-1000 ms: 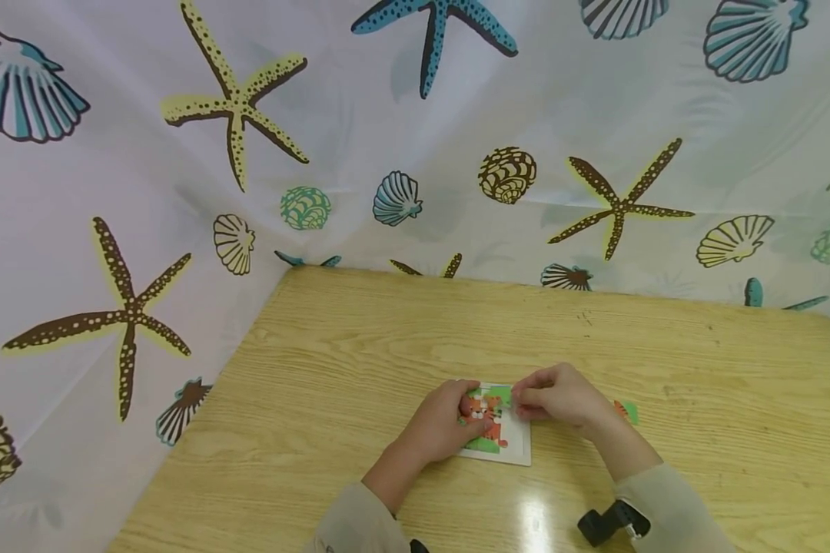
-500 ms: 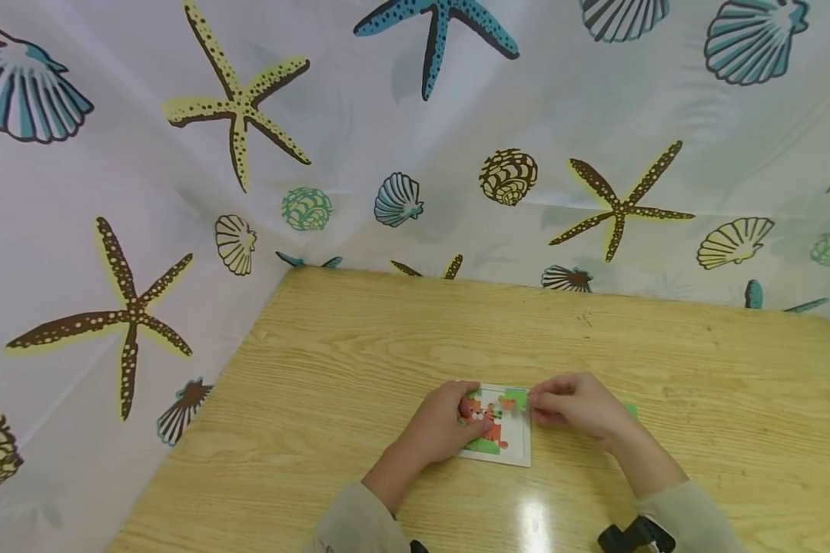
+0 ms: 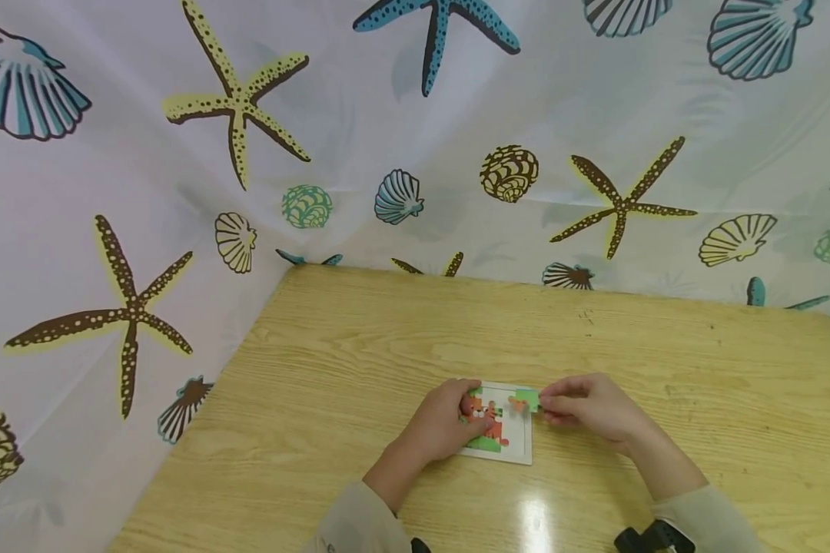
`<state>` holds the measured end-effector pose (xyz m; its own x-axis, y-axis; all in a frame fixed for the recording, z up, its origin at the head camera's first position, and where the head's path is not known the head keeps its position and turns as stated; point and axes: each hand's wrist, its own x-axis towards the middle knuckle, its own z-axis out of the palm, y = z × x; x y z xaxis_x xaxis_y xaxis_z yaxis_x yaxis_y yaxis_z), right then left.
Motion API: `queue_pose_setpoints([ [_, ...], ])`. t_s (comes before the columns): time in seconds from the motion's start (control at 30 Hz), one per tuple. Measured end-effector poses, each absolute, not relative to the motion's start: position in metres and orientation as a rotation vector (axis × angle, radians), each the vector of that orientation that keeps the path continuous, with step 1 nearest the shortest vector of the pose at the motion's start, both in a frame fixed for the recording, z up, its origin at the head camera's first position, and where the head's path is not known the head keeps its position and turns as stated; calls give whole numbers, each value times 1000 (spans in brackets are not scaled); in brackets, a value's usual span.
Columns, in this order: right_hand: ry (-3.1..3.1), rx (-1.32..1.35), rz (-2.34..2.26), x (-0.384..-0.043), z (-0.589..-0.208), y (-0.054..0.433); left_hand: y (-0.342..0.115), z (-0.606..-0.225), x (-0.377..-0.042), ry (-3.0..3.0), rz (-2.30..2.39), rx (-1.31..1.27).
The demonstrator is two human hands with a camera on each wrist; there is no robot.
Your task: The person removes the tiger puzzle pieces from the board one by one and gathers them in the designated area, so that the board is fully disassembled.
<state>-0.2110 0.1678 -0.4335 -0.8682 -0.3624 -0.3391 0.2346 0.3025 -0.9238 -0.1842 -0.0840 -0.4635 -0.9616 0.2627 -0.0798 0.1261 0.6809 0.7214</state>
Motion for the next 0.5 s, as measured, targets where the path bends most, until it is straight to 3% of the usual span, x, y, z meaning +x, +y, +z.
queue_pose_setpoints([
  [0.5, 2084, -126, -1553, -207, -431, 181, -84, -463, -184, 2713, 1178, 346],
])
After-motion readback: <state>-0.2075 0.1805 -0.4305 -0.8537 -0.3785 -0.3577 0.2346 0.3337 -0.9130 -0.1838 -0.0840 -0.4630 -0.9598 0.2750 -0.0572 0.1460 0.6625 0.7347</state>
